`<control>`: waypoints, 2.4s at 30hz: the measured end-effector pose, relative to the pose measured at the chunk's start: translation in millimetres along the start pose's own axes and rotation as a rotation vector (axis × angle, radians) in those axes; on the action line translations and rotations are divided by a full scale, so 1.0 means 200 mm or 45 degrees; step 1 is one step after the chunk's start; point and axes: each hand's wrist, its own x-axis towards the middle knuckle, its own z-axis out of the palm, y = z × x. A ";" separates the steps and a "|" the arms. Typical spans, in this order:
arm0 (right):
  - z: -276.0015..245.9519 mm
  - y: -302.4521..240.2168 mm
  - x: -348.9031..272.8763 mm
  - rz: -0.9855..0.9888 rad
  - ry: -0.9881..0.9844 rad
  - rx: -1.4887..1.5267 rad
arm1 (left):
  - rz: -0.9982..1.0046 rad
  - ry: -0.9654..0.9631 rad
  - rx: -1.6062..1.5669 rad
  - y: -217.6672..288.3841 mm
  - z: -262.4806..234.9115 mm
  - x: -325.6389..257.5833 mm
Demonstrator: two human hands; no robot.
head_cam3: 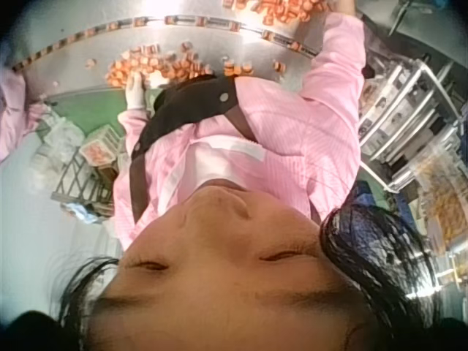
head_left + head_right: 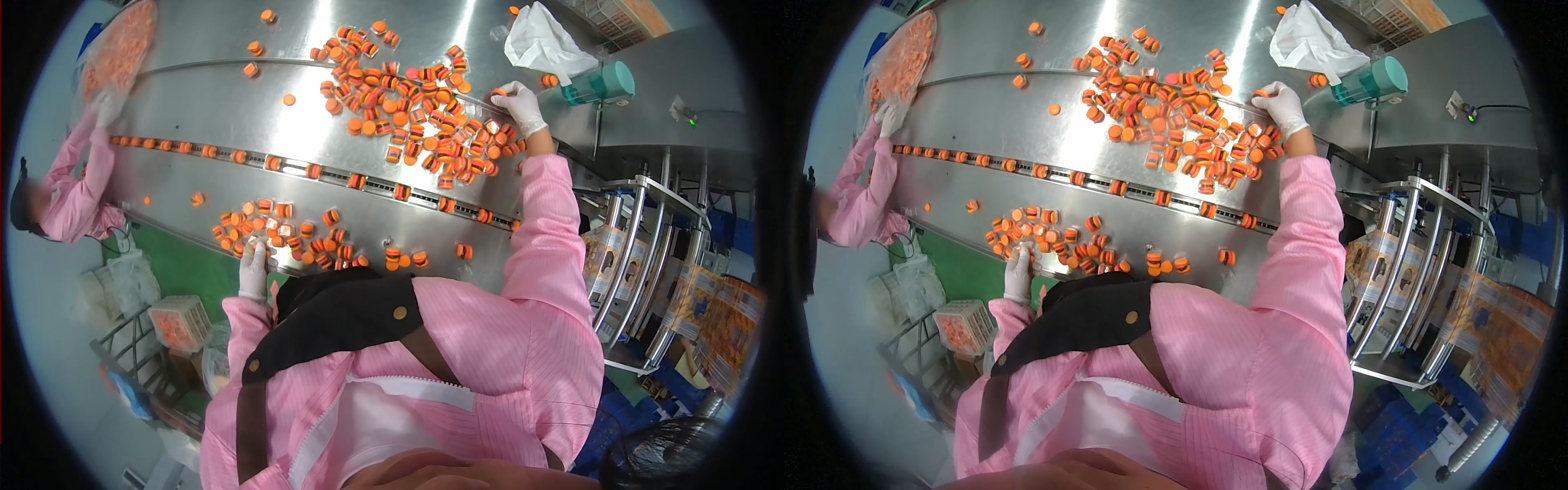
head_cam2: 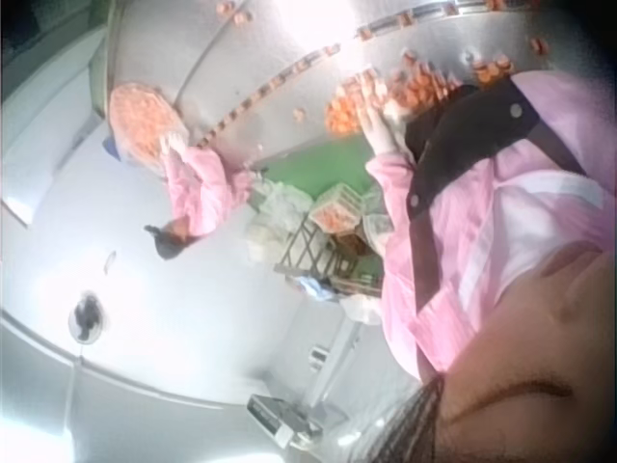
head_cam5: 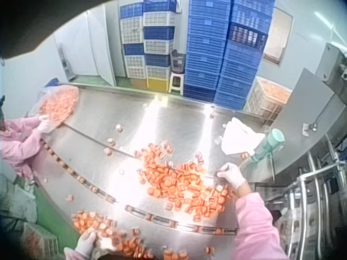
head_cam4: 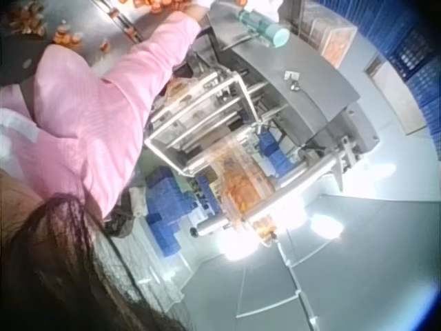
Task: The person assembles small, round, orange and black striped candy pieces by hand on a stainless steel table. They pick up individual pieces, pair them together, and place them onto a moving conveyor belt. Another worker in a pink uniform is visible in the background performing a similar task.
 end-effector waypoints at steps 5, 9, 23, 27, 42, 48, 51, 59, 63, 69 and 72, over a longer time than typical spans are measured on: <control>0.06 -0.12 -0.16 0.275 -0.280 -0.027 | 0.007 0.051 0.072 0.00 0.05 0.01; 0.17 -0.09 -0.11 0.252 -0.345 -0.306 | 0.033 0.001 0.078 0.03 0.08 0.01; 0.16 -0.26 -0.37 0.059 -0.111 -0.080 | -0.128 -0.173 -0.737 0.10 0.00 -0.04; 0.33 -0.48 -0.76 -0.055 -0.432 0.046 | -0.073 -0.570 -0.356 0.20 0.11 -0.03; 1.10 -0.65 -1.65 0.224 -0.921 0.472 | 0.241 -1.393 0.195 0.28 0.21 -0.09; 1.17 -0.70 -1.75 0.302 -0.743 0.619 | 0.539 -1.308 0.251 0.26 0.21 -0.09; 1.21 -0.64 -1.77 0.261 -0.693 0.600 | 0.479 -1.319 0.316 0.26 0.18 -0.11; 1.26 -0.68 -1.81 0.101 -0.561 0.483 | 0.888 -1.110 0.599 0.23 0.13 -0.08; 1.28 -0.65 -1.80 0.144 -0.571 0.531 | 0.933 -1.113 0.654 0.27 0.12 -0.12; 1.28 -0.71 -1.79 0.220 -0.535 0.615 | 0.845 -1.124 0.529 0.27 0.10 -0.09; 1.29 -0.68 -1.79 0.197 -0.509 0.494 | 0.901 -1.090 0.636 0.28 0.09 -0.10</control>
